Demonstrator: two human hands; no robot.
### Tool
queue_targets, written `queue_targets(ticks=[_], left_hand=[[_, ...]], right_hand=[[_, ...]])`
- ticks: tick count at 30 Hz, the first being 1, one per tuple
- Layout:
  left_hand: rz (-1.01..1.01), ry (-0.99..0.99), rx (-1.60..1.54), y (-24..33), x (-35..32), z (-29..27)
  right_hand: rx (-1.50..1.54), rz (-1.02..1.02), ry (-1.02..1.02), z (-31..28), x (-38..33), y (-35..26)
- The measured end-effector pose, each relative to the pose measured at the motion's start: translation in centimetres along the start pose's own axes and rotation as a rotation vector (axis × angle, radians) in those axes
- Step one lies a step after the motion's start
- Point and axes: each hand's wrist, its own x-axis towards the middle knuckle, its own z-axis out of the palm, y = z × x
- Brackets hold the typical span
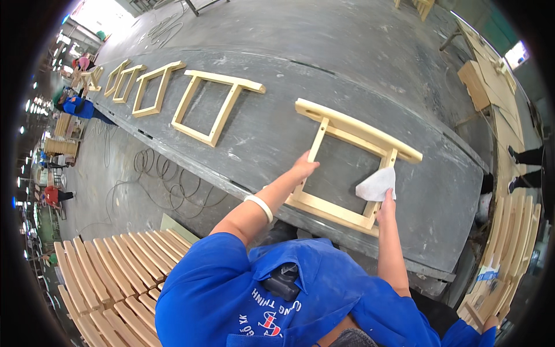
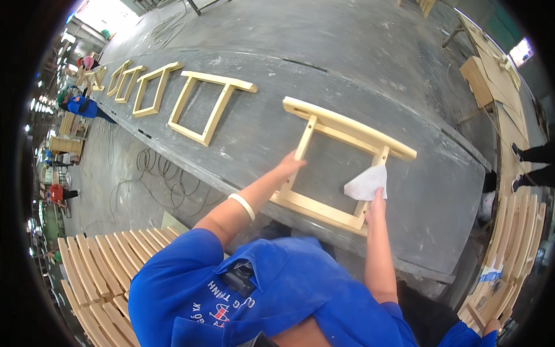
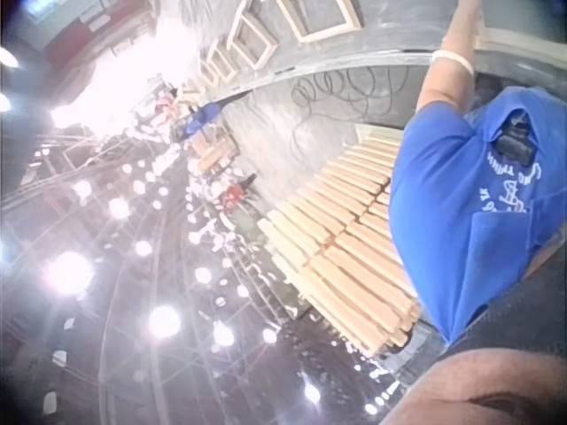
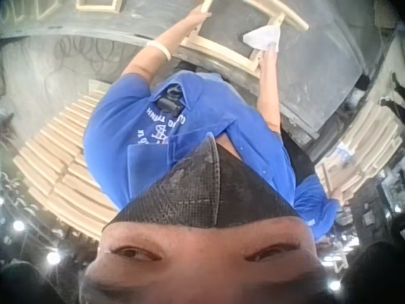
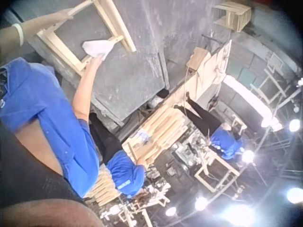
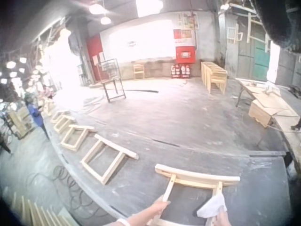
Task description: The person wipes multiple wooden chair frames with a white cloth on a workbench in a workshop. They handle each frame one at a time, turning them over to wipe different sides, then place them aside.
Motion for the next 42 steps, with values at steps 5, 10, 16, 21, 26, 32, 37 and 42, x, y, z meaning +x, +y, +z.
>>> queue_targets(ticks=[5,10,16,21,26,32,37,42], left_hand=[[-0.024,0.008,0.117,-2.4,2.4,0.6],[0.084,-0.036,-0.009,-0.6,4.3,-7.0],[0.131,0.928,0.486,6.1,12.7,-25.3],[-0.130,0.840,0.595,9.4,16.5,-27.7],[-0.033,0.824,0.559,7.5,18.2,-29.1],[0.128,0.706,0.455,2.8,18.9,-33.0],[0.176,0.525,0.671,0.0,14.8,-35.1],[0.307,0.438,0.698,-3.5,9.5,-34.5]], right_hand=[[0.011,-0.028,0.027,0.0,1.2,1.2],[0.206,-0.194,0.014,-0.9,-0.2,-2.8],[0.297,-0.245,0.091,2.3,-8.2,-6.3],[0.252,-0.254,0.144,8.2,-11.0,-5.7],[0.148,-0.231,0.058,10.9,-11.0,-5.0],[0.093,-0.227,-0.082,15.3,-11.7,-4.8],[-0.315,-0.279,-0.158,22.7,-13.1,-5.2],[-0.949,-0.856,-0.427,33.2,-11.7,-0.3]])
